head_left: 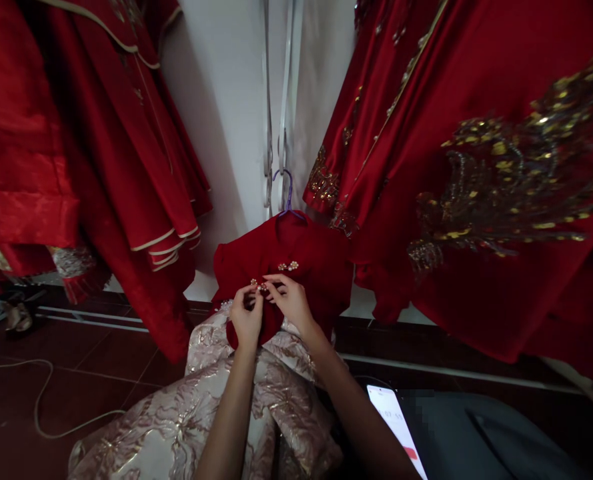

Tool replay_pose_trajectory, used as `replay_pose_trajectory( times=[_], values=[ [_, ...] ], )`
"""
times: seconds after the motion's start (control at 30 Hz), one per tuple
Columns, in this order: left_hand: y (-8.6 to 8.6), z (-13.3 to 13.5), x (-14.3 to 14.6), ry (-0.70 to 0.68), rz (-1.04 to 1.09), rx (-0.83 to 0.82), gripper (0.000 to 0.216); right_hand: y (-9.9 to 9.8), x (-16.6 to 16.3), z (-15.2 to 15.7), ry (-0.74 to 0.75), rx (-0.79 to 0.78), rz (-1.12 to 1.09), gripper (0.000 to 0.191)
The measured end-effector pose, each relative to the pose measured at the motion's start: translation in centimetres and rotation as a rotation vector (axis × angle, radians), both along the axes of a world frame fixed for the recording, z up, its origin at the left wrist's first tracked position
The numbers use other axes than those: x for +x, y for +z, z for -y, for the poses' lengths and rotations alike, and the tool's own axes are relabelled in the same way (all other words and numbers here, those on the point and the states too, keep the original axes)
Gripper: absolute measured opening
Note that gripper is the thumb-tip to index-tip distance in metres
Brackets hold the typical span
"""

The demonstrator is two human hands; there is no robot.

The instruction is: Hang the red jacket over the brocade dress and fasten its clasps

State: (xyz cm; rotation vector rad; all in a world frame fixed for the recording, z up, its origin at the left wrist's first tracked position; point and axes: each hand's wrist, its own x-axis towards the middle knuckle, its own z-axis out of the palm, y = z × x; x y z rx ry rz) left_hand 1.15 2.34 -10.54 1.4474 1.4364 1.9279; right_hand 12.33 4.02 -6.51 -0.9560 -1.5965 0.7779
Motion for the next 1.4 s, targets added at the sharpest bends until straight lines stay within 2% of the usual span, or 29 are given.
replay_pose_trajectory(
  times=[0.13,0.27,0.37,0.43,0.53,0.63,0.73,0.83,0.93,1.0,1.07,1.17,1.27,1.33,1.4],
  values=[
    [1.3,1.2,-0.6,0.06,-0.256,-0.173,0.017,0.7,2.7,0.8,0.071,-0.098,0.045,0.03],
    [1.7,3.0,-1.6,0.007,-0.491,-0.304,0.025,1.7,6.1,2.0,0.08,-0.163,0.19,0.027],
    [0.6,4.2,-1.6,-0.057,-0.538,-0.354,0.035,2.0,7.5,2.6,0.152,-0.227,0.308,0.027],
    [-0.6,4.7,-1.2,-0.055,-0.547,-0.333,0.032,1.7,7.6,2.8,0.192,-0.201,0.396,0.026],
    [-2.0,5.0,-0.6,0.008,-0.534,-0.268,0.02,0.3,7.5,2.5,0.09,-0.136,0.514,0.035],
    [-2.4,5.1,-0.6,0.048,-0.536,-0.241,0.012,-1.3,7.8,1.9,0.064,-0.186,0.615,0.043],
    [-2.1,5.4,-0.9,0.041,-0.58,-0.234,0.012,-2.2,8.5,1.4,0.217,-0.281,0.561,0.043],
    [-1.9,5.8,-1.3,0.037,-0.622,-0.256,0.024,-2.4,9.2,1.0,0.393,-0.416,0.415,0.044],
    [-2.1,5.8,-1.9,-0.06,-0.661,-0.311,0.027,-2.5,9.6,0.6,0.492,-0.502,0.323,0.042],
    [-2.0,5.4,-2.4,-0.116,-0.656,-0.334,0.024,-2.7,9.6,0.5,0.475,-0.521,0.312,0.041],
    [-1.3,5.1,-2.7,-0.11,-0.621,-0.319,0.021,-2.9,9.6,0.4,0.424,-0.542,0.322,0.037],
    [0.5,4.7,-2.4,-0.028,-0.525,-0.22,0.019,-3.0,9.7,0.4,0.354,-0.579,0.309,0.032],
    [1.7,4.5,-1.3,0.055,-0.414,-0.069,0.019,-3.0,9.7,0.2,0.204,-0.523,0.256,0.031],
    [1.3,4.2,-0.6,0.073,-0.354,-0.002,0.019,-2.8,9.6,0.0,0.09,-0.459,0.184,0.03],
    [0.0,3.7,-0.1,0.067,-0.328,-0.004,0.018,-2.3,9.3,0.0,-0.005,-0.408,0.092,0.031]
  ],
)
